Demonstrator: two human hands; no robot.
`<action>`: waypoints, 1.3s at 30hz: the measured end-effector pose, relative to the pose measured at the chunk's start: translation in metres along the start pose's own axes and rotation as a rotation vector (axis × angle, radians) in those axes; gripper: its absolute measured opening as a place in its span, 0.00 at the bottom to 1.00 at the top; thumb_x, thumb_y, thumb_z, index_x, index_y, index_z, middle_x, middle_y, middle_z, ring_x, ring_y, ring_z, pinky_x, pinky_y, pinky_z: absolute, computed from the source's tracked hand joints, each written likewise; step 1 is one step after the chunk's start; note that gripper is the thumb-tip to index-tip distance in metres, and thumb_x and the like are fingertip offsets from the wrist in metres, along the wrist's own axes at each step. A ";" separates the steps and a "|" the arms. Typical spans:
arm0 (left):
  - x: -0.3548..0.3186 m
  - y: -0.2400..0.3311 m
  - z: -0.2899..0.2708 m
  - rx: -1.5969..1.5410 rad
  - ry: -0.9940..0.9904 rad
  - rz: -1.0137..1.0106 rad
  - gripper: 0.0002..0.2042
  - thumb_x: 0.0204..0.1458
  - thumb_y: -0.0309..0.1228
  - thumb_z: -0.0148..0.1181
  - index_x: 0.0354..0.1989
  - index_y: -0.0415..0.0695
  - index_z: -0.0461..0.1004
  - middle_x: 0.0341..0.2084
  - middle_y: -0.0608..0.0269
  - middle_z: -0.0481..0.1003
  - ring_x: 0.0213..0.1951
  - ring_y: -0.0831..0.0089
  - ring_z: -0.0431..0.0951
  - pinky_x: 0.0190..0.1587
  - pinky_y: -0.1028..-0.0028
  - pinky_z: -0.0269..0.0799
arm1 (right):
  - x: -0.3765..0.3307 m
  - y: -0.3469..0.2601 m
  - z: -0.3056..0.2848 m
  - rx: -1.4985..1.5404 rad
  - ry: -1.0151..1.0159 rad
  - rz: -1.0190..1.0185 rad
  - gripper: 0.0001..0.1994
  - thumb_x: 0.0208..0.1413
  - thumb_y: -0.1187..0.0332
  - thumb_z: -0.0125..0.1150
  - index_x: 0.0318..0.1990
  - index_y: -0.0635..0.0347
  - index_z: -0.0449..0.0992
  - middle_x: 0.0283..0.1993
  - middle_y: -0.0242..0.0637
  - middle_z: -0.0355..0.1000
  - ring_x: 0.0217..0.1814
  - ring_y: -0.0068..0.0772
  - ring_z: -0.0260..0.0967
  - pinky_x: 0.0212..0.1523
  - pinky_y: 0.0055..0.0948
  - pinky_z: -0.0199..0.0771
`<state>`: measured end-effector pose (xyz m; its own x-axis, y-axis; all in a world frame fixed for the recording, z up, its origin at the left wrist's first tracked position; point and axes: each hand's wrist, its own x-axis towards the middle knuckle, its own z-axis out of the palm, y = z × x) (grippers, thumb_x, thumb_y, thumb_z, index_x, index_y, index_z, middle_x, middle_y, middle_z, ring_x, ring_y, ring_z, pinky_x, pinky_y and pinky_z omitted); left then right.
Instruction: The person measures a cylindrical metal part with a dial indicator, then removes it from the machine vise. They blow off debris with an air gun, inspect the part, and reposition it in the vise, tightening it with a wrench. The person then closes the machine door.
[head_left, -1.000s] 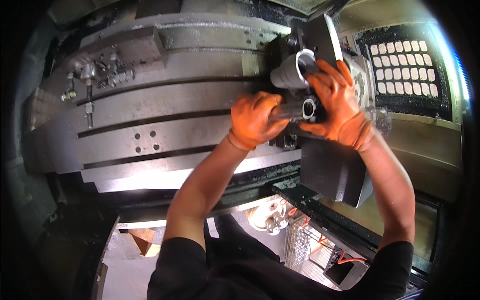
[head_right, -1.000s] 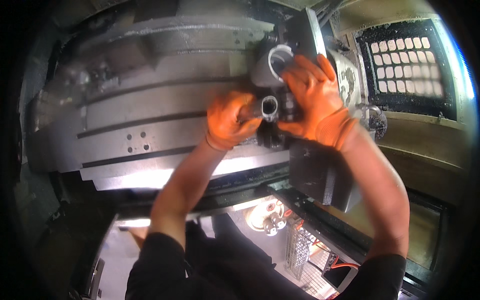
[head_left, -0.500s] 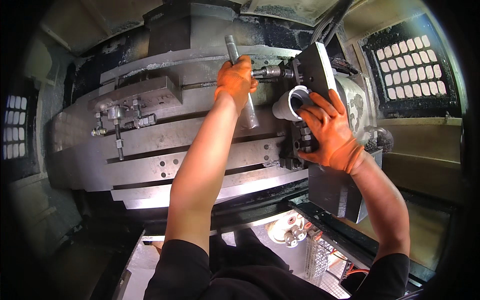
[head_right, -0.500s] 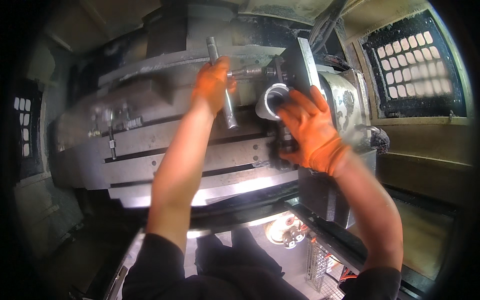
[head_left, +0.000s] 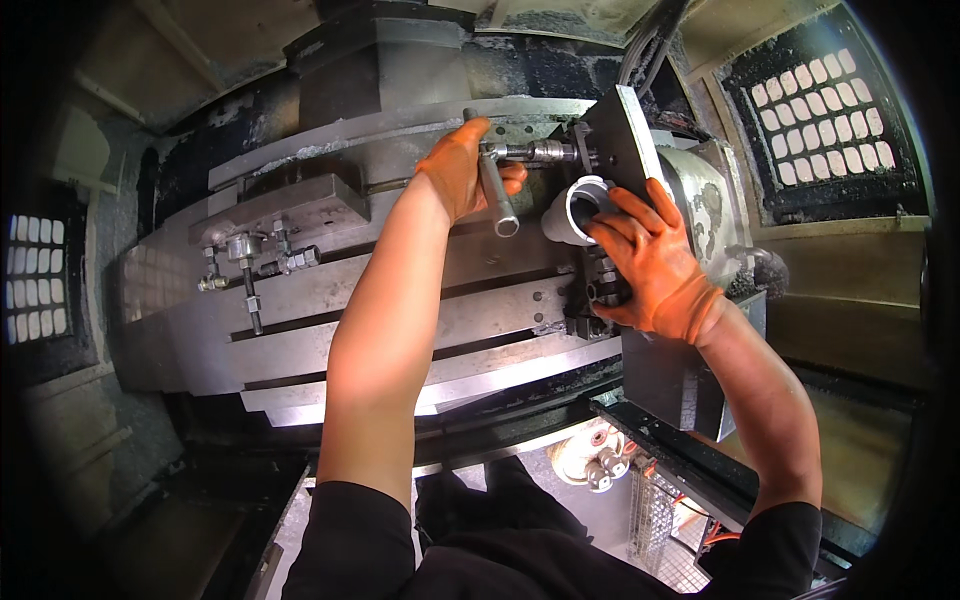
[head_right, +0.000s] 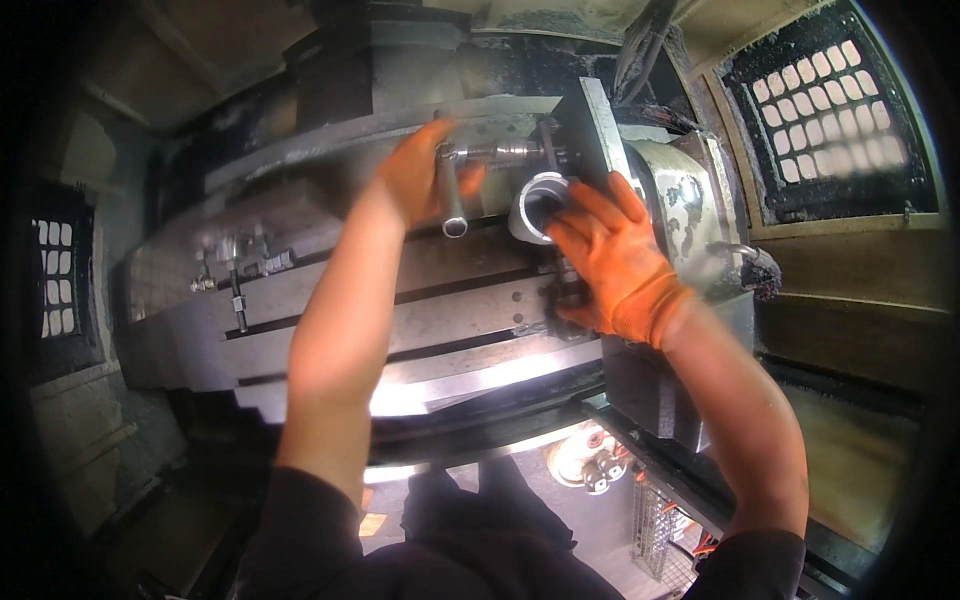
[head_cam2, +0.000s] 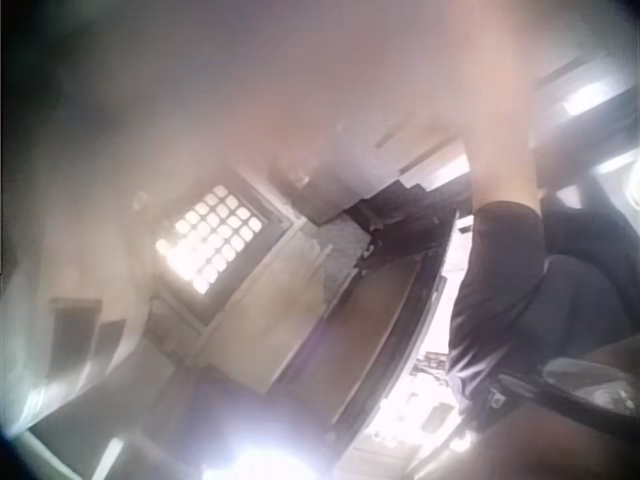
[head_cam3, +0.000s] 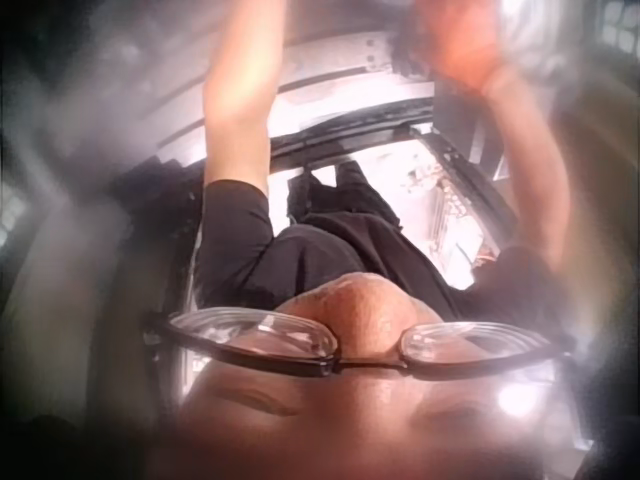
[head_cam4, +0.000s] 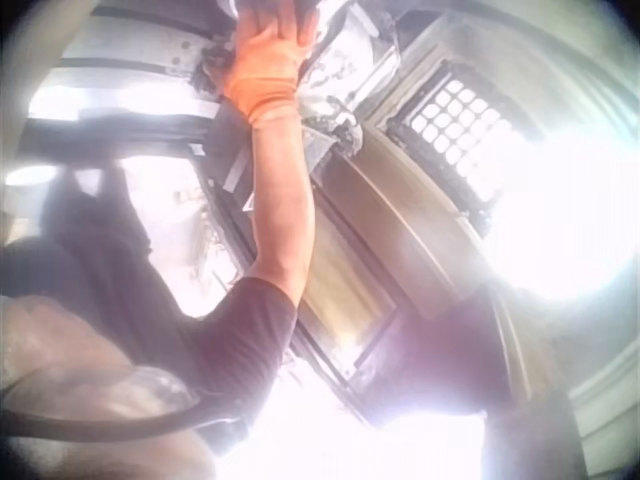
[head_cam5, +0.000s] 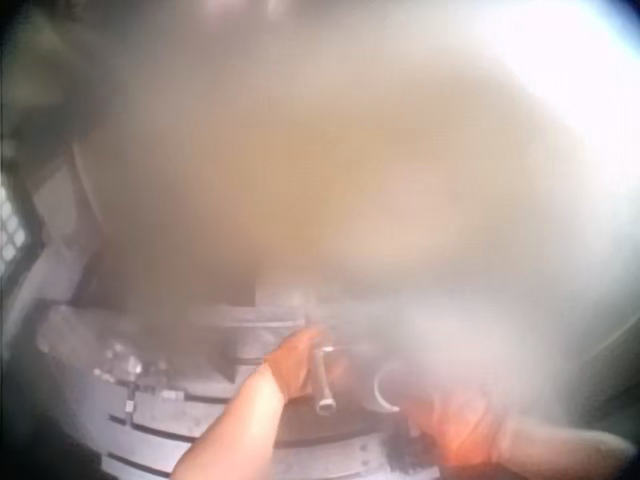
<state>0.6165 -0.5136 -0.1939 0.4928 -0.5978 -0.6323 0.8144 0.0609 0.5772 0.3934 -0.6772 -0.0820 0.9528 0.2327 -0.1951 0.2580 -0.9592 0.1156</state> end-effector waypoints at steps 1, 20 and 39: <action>-0.004 -0.002 -0.002 -0.004 -0.028 -0.014 0.27 0.70 0.53 0.48 0.58 0.37 0.68 0.31 0.45 0.80 0.25 0.61 0.82 0.29 0.61 0.83 | 0.000 0.001 0.000 -0.010 -0.022 -0.001 0.47 0.37 0.43 0.78 0.66 0.56 0.71 0.65 0.37 0.70 0.80 0.46 0.52 0.82 0.60 0.35; 0.026 -0.034 0.011 -0.269 -0.080 0.034 0.18 0.64 0.41 0.64 0.52 0.40 0.71 0.31 0.57 0.74 0.26 0.70 0.77 0.25 0.70 0.79 | 0.002 -0.001 -0.002 -0.078 -0.047 -0.004 0.47 0.38 0.42 0.76 0.66 0.57 0.71 0.65 0.38 0.69 0.80 0.46 0.52 0.82 0.61 0.35; 0.003 -0.031 0.041 0.165 0.252 0.212 0.18 0.62 0.45 0.54 0.38 0.39 0.69 0.21 0.59 0.72 0.19 0.67 0.74 0.25 0.64 0.74 | -0.001 0.000 0.002 -0.070 -0.010 -0.002 0.47 0.36 0.40 0.78 0.63 0.60 0.73 0.63 0.39 0.70 0.80 0.48 0.53 0.83 0.60 0.34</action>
<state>0.5804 -0.5499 -0.1930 0.7220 -0.3685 -0.5856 0.6360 0.0203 0.7714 0.3926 -0.6778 -0.0840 0.9505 0.2331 -0.2053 0.2712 -0.9451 0.1826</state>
